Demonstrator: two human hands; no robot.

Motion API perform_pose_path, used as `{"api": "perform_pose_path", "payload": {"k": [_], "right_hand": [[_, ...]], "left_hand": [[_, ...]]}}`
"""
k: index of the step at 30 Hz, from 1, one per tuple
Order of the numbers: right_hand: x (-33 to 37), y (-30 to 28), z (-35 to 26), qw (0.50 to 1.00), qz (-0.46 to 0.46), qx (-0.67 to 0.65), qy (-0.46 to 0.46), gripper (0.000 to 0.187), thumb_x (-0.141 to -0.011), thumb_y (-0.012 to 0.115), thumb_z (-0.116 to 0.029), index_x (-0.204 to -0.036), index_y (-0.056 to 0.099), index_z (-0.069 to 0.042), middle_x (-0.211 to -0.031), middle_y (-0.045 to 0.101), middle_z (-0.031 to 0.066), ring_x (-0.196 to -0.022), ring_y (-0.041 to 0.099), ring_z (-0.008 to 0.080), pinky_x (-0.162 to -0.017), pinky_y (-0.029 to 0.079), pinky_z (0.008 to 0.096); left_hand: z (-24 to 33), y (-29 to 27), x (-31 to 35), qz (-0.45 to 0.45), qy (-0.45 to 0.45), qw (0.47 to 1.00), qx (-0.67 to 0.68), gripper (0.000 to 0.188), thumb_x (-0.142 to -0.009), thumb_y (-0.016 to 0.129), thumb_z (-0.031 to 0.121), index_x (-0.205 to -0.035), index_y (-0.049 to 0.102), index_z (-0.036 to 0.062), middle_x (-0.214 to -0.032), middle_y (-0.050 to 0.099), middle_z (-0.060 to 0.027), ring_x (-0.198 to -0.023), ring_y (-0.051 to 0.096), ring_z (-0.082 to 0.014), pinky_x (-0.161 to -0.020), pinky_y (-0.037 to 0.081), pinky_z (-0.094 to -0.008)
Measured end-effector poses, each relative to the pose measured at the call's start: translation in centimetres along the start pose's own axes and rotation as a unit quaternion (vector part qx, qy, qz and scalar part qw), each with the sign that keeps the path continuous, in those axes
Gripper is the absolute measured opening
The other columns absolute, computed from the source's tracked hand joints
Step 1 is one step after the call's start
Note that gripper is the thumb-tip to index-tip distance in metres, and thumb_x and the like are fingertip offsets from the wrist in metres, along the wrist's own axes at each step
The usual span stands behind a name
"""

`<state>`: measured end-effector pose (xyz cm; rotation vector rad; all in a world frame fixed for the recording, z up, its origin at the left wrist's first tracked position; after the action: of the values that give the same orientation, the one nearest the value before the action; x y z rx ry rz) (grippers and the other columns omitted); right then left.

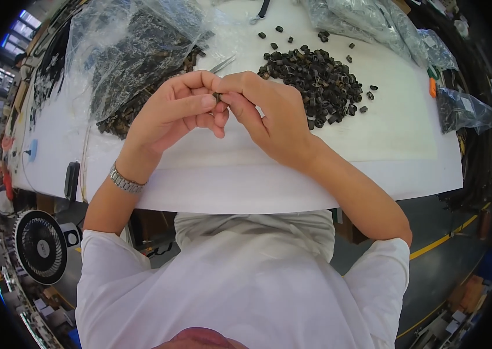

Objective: Assembling plastic buckle components by inserting small metal spring pins.

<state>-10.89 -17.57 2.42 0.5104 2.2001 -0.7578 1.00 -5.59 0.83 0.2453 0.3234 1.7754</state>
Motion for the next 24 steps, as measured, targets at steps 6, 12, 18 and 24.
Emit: {"api": "perform_pose_path", "payload": {"k": [6, 12, 18, 24], "right_hand": [[0.0, 0.6, 1.1, 0.977, -0.016, -0.098, 0.188, 0.017, -0.099, 0.069, -0.001, -0.115, 0.073, -0.002, -0.093, 0.078, 0.0093, -0.074, 0.075, 0.0165, -0.067, 0.058, 0.0285], [-0.7, 1.0, -0.3, 0.995, 0.008, -0.020, 0.096, 0.016, -0.097, 0.072, -0.005, -0.114, 0.073, -0.005, -0.086, 0.078, 0.0072, -0.077, 0.077, 0.0173, -0.070, 0.060, 0.0298], [-0.5, 1.3, -0.5, 0.987, -0.057, 0.137, 0.068, 0.015, -0.097, 0.071, -0.008, -0.111, 0.074, -0.003, -0.091, 0.080, 0.0089, -0.084, 0.080, 0.0235, -0.078, 0.062, 0.0318], [-0.9, 1.0, 1.0, 0.975, -0.056, -0.065, 0.206, 0.014, -0.098, 0.069, -0.008, -0.107, 0.074, 0.002, -0.092, 0.080, 0.0131, -0.090, 0.082, 0.0245, -0.076, 0.063, 0.0317]], "left_hand": [[1.6, 0.6, 0.7, 0.103, 0.064, 0.982, -0.144, 0.015, -0.098, 0.067, 0.003, -0.111, 0.065, -0.0047, -0.097, 0.073, -0.0116, -0.080, 0.075, -0.0183, -0.077, 0.065, -0.0319], [2.4, 1.1, 1.4, 0.199, 0.161, 0.891, -0.376, 0.013, -0.094, 0.066, -0.005, -0.107, 0.066, -0.0070, -0.093, 0.072, -0.0091, -0.084, 0.074, -0.0129, -0.076, 0.064, -0.0272], [2.7, 1.9, 1.6, 0.213, 0.202, 0.817, -0.496, 0.011, -0.093, 0.066, -0.005, -0.104, 0.067, -0.0052, -0.092, 0.072, -0.0070, -0.082, 0.072, -0.0099, -0.071, 0.062, -0.0250], [2.1, 0.9, 1.1, 0.205, 0.103, 0.915, -0.333, 0.008, -0.094, 0.065, -0.001, -0.102, 0.067, -0.0031, -0.090, 0.073, -0.0059, -0.078, 0.070, -0.0084, -0.065, 0.058, -0.0229]]}}
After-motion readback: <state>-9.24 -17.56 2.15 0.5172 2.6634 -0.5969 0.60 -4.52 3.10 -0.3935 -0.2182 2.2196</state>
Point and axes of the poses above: each hand's wrist, its own x-axis away from the middle knuckle, its own y-axis out of the palm, z = x × y, the point moved 6 cm from there along -x, towards the middle knuckle
